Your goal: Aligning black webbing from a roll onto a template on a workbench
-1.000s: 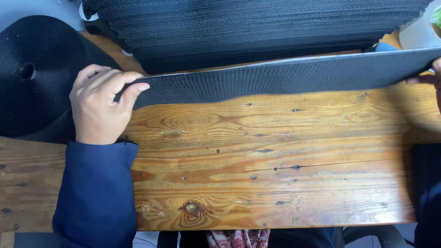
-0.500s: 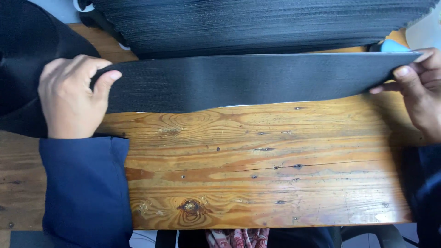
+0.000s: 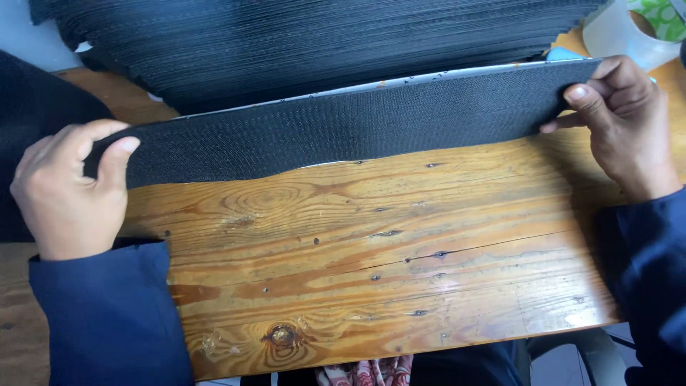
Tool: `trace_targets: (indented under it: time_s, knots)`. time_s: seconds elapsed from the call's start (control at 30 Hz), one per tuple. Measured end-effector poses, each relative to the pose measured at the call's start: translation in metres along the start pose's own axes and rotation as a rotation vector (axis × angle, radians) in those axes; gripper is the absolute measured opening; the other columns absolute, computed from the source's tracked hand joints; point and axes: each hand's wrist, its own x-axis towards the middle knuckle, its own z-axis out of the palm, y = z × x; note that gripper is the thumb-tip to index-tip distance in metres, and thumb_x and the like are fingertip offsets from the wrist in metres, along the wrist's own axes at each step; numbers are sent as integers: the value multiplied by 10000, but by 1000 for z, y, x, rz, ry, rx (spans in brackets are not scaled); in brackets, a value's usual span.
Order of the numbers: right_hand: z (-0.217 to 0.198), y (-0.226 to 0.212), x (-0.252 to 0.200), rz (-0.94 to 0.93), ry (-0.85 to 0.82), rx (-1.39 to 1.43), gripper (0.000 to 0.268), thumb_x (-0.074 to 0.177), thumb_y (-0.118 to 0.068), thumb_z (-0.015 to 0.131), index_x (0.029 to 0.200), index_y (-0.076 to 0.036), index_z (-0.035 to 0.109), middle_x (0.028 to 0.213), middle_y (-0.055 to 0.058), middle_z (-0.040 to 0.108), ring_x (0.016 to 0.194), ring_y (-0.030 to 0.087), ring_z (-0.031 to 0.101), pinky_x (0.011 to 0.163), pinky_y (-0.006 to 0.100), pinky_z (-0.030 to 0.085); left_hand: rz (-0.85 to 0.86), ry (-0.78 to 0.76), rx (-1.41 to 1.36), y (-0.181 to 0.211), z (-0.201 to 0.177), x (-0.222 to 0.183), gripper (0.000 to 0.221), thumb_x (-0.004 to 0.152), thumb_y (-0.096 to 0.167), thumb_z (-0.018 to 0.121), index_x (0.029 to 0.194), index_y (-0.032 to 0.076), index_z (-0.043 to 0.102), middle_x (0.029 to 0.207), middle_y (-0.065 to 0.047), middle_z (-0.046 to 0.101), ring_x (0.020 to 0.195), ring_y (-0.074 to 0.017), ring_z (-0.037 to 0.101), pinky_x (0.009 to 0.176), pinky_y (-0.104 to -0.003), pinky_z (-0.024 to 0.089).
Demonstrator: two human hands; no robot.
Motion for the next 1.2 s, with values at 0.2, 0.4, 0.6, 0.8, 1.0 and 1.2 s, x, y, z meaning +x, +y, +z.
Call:
trace_targets:
  time_s: [0.2, 0.4, 0.6, 0.8, 1.0, 1.2]
  knots:
    - [2, -6, -2, 14, 14, -23, 212, 1242, -121, 595, 1161, -22, 427, 1091, 104, 541, 935, 256, 650, 818, 386, 696, -36, 6, -73, 2, -3, -7, 78, 1287, 32, 857, 1263, -35, 823, 1225, -161, 809, 1023, -361, 703, 997, -466, 509]
    - [1, -3, -1, 21, 18, -26, 207, 1238, -129, 608, 1166, -27, 442, 1105, 110, 562, 936, 276, 666, 790, 383, 692, -39, -10, -73, 0, -3, -9, 121, 1315, 75, 816, 1303, -44, 836, 1156, -169, 782, 937, -375, 652, 939, -486, 476]
    - [0, -3, 0, 6, 14, -28, 216, 1241, -133, 608, 1182, -41, 421, 1164, 115, 559, 1064, 247, 648, 811, 389, 692, -53, 7, -73, 1, -1, -10, 104, 1295, 69, 866, 1298, -30, 835, 1163, -176, 790, 985, -385, 666, 973, -487, 481]
    - [-7, -2, -2, -3, 26, 9, 204, 1257, -141, 598, 1198, -119, 404, 1233, 128, 623, 1103, 251, 687, 912, 398, 700, -62, 22, -102, 7, 0, -9, 98, 1257, 33, 899, 1292, -35, 838, 1212, -160, 799, 1069, -365, 662, 1116, -467, 465]
    - [-15, 7, -1, 6, 14, -20, 195, 1270, -158, 590, 1206, -117, 410, 1208, 113, 619, 1110, 245, 686, 895, 395, 695, -56, 25, -112, 9, 0, -7, 110, 1256, 31, 900, 1264, -44, 819, 1243, -160, 806, 1062, -355, 667, 1169, -487, 445]
    - [-27, 26, 2, 29, 24, -41, 206, 1255, -187, 636, 1173, -142, 452, 1124, 17, 572, 1029, 105, 601, 841, 298, 659, -103, 0, -120, 13, -3, -6, 109, 1292, 85, 860, 1248, 0, 806, 1237, -151, 804, 1180, -397, 700, 1309, -546, 355]
